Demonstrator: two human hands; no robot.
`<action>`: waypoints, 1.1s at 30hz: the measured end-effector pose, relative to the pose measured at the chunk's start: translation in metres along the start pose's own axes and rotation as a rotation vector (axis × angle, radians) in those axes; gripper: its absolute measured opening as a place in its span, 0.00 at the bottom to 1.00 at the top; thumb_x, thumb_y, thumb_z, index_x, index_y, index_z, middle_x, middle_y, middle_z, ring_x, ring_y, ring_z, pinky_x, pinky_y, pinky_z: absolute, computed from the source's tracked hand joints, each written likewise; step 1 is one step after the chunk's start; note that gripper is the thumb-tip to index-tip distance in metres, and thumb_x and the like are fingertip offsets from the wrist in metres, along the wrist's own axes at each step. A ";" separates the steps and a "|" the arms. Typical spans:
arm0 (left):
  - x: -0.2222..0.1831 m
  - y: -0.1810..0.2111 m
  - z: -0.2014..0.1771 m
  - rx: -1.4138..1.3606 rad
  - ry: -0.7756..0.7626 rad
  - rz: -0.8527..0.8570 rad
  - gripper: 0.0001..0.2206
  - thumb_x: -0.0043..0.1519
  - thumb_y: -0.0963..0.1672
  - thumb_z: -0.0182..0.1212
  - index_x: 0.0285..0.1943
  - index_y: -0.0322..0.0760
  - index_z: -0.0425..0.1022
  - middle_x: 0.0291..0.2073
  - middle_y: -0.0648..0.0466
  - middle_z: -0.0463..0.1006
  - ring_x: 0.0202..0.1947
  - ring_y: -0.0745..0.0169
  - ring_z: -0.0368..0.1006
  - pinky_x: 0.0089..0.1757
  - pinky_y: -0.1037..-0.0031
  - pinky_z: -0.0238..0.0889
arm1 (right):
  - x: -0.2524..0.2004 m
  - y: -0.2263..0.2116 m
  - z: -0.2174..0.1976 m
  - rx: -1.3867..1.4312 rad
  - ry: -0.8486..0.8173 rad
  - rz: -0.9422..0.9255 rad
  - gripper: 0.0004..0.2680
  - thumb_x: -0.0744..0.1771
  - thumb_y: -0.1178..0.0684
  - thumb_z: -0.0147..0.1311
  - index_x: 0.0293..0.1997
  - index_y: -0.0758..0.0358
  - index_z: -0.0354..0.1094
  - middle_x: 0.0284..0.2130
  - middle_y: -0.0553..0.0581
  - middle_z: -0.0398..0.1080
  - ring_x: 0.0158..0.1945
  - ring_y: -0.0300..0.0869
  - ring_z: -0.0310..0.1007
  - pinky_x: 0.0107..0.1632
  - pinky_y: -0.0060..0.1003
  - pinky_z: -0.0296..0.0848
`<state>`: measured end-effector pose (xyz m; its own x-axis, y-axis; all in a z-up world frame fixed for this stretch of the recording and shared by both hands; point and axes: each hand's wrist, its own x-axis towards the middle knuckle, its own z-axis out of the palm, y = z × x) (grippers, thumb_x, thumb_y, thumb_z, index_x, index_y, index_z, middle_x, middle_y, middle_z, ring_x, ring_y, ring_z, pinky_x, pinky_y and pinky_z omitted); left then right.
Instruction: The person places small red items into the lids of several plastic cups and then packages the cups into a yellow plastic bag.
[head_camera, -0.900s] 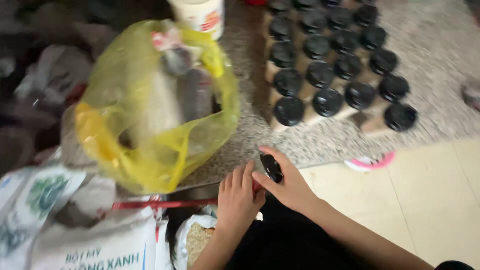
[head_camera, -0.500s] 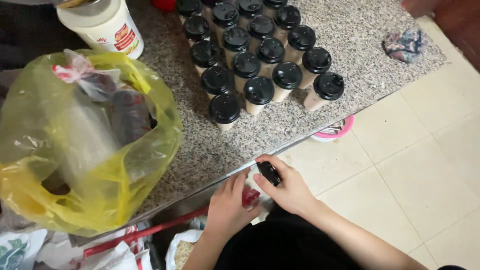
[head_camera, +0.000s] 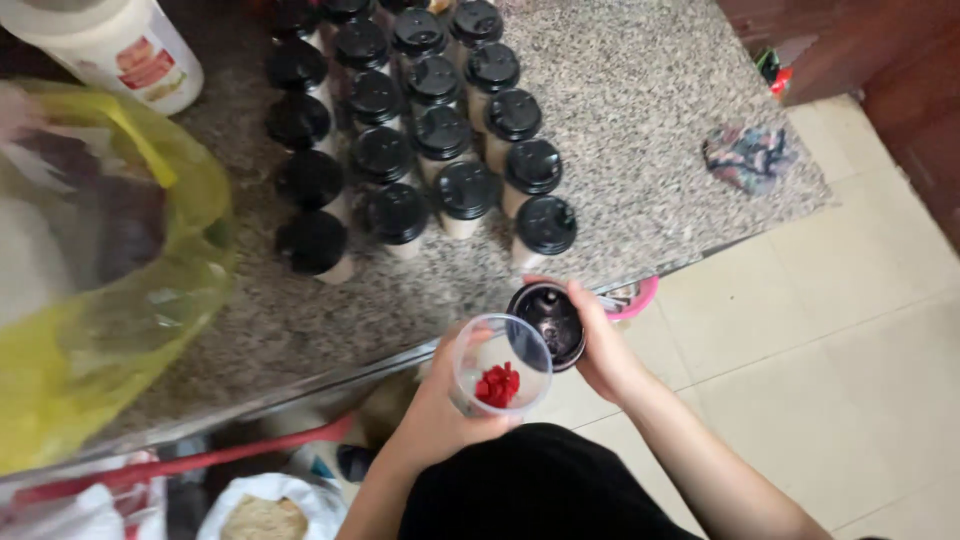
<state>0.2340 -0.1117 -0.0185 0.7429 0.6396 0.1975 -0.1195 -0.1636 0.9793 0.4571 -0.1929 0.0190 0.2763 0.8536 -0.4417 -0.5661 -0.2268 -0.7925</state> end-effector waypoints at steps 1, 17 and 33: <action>0.012 0.007 0.011 -0.004 0.017 -0.003 0.44 0.46 0.44 0.80 0.74 0.32 0.60 0.68 0.45 0.66 0.71 0.50 0.65 0.67 0.60 0.58 | -0.002 -0.004 -0.011 -0.011 -0.008 0.010 0.24 0.71 0.35 0.34 0.67 0.62 0.62 0.55 0.62 0.71 0.56 0.44 0.74 0.60 0.44 0.71; 0.118 0.084 0.026 0.691 -0.072 -0.034 0.37 0.41 0.45 0.79 0.63 0.39 0.70 0.64 0.42 0.61 0.65 0.37 0.58 0.60 0.53 0.56 | 0.003 -0.058 -0.055 -0.323 0.218 -0.528 0.11 0.73 0.49 0.49 0.55 0.68 0.69 0.47 0.57 0.72 0.49 0.39 0.72 0.56 0.42 0.73; 0.222 0.096 0.109 1.611 -0.425 0.408 0.15 0.60 0.48 0.50 0.54 0.45 0.74 0.61 0.49 0.66 0.60 0.47 0.61 0.52 0.58 0.58 | 0.070 -0.018 -0.112 0.584 -0.096 0.155 0.12 0.70 0.52 0.37 0.59 0.55 0.64 0.53 0.59 0.72 0.56 0.47 0.73 0.58 0.47 0.74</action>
<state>0.4591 -0.0668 0.1141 0.9761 0.1826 0.1182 0.2043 -0.9560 -0.2104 0.5733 -0.1812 -0.0450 0.1007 0.8759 -0.4718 -0.9338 -0.0804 -0.3485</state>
